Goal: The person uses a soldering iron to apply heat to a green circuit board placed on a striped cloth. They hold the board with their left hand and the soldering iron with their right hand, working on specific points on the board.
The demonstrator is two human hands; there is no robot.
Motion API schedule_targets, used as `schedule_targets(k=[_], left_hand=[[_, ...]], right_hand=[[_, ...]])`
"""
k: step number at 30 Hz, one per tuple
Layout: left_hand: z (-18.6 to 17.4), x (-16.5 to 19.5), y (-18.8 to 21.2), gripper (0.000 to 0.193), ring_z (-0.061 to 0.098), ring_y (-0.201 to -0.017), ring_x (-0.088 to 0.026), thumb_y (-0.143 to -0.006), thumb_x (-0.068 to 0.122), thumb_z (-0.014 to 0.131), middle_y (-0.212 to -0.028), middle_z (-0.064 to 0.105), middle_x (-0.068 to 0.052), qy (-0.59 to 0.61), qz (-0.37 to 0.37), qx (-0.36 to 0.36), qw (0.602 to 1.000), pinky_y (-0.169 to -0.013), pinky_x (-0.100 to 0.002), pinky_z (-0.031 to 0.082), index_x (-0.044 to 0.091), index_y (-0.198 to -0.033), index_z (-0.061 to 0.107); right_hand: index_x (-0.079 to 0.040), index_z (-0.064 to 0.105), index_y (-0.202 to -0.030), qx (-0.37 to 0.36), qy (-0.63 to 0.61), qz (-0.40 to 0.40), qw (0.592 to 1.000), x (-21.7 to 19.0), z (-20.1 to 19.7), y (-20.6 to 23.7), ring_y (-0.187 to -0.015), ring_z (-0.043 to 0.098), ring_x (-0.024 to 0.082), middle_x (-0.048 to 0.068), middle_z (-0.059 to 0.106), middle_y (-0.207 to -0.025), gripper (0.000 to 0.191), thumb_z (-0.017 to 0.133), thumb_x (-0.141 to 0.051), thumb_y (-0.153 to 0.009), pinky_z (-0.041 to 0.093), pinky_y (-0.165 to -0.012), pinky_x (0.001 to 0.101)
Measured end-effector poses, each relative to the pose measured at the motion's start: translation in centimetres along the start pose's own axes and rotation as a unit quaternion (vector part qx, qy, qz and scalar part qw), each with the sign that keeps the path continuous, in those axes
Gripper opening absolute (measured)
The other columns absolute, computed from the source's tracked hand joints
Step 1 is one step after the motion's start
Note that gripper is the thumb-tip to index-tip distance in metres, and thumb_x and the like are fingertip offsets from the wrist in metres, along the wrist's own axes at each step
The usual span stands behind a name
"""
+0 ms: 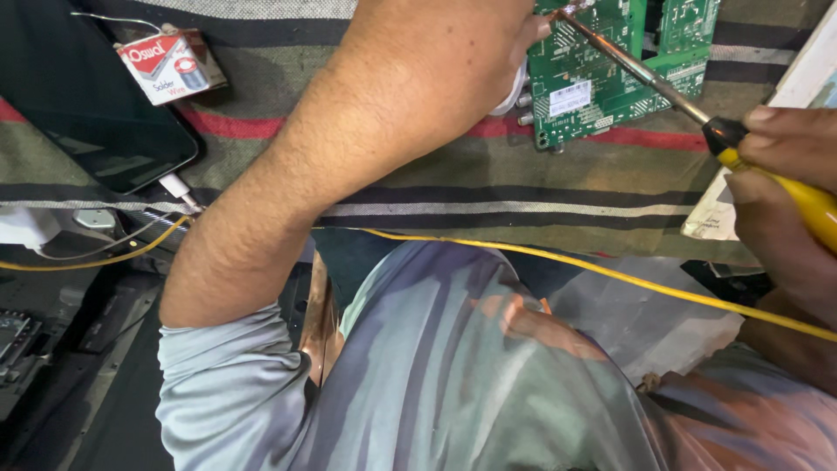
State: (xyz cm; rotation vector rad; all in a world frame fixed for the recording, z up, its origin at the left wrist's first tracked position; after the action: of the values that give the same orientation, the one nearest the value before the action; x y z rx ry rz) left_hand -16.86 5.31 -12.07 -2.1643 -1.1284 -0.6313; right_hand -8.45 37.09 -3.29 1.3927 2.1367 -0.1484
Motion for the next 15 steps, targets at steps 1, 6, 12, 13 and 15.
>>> schedule_targets(k=[1, 6, 12, 13, 15], left_hand=[[0.0, 0.0, 0.0, 0.021, 0.069, -0.069, -0.036, -0.097, 0.023, 0.078, -0.076, 0.068, -0.017, 0.004, 0.001, 0.002, 1.000, -0.060, -0.048, 0.053, 0.003, -0.096, 0.074], [0.2, -0.1, 0.2, 0.015, 0.069, -0.068, -0.035, -0.095, 0.017, 0.076, -0.076, 0.069, -0.016, 0.000, 0.002, -0.015, 1.000, -0.059, -0.046, 0.053, 0.003, -0.099, 0.074], [0.0, 0.2, -0.2, 0.019, 0.070, -0.070, -0.038, -0.091, 0.017, 0.079, -0.077, 0.069, -0.019, 0.039, -0.012, -0.028, 0.999, -0.060, -0.049, 0.053, 0.002, -0.099, 0.073], [-0.1, 0.3, -0.2, 0.019, 0.070, -0.071, -0.039, -0.090, 0.016, 0.079, -0.078, 0.070, -0.019, 0.048, -0.009, -0.023, 0.999, -0.059, -0.049, 0.053, 0.001, -0.100, 0.072], [-0.2, 0.4, -0.1, 0.018, 0.071, -0.074, -0.038, -0.090, 0.015, 0.079, -0.081, 0.070, -0.018, 0.040, -0.001, -0.024, 0.999, -0.063, -0.049, 0.053, 0.003, -0.102, 0.072]], right_hand=[[0.004, 0.061, -0.127, -0.003, 0.009, -0.003, 1.000, -0.1, 0.0, 0.0, -0.126, 0.062, 0.031, 0.022, 0.063, -0.128, 0.025, 0.069, -0.006, -0.106, 0.051, -0.110, 0.0377], [0.004, 0.062, -0.126, -0.004, 0.034, -0.022, 0.999, 0.2, 0.0, 0.1, -0.124, 0.063, 0.031, 0.024, 0.065, -0.129, 0.026, 0.071, -0.006, -0.104, 0.051, -0.109, 0.0378], [0.003, 0.063, -0.129, 0.029, -0.001, -0.007, 1.000, 0.6, 0.4, 1.1, -0.123, 0.064, 0.029, 0.022, 0.062, -0.131, 0.025, 0.072, -0.008, -0.108, 0.053, -0.107, 0.0350], [0.003, 0.062, -0.129, 0.030, -0.009, 0.000, 0.999, 0.6, 0.4, 1.2, -0.122, 0.064, 0.028, 0.022, 0.062, -0.132, 0.025, 0.072, -0.008, -0.108, 0.053, -0.107, 0.0344], [0.002, 0.062, -0.129, 0.035, -0.039, 0.025, 0.998, 0.6, 0.5, 1.5, -0.121, 0.064, 0.027, 0.021, 0.061, -0.133, 0.024, 0.070, -0.009, -0.109, 0.053, -0.105, 0.0323]])
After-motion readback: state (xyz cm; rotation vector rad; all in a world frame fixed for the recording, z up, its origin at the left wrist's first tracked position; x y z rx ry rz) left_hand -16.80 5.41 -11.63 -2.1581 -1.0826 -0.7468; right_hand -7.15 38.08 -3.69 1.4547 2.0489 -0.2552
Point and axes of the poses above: each hand's wrist, its own y-axis away from the middle knuckle, its own z-axis out of the palm, x = y × z, the point moved 4 cm from there along -y, towards the middle knuckle
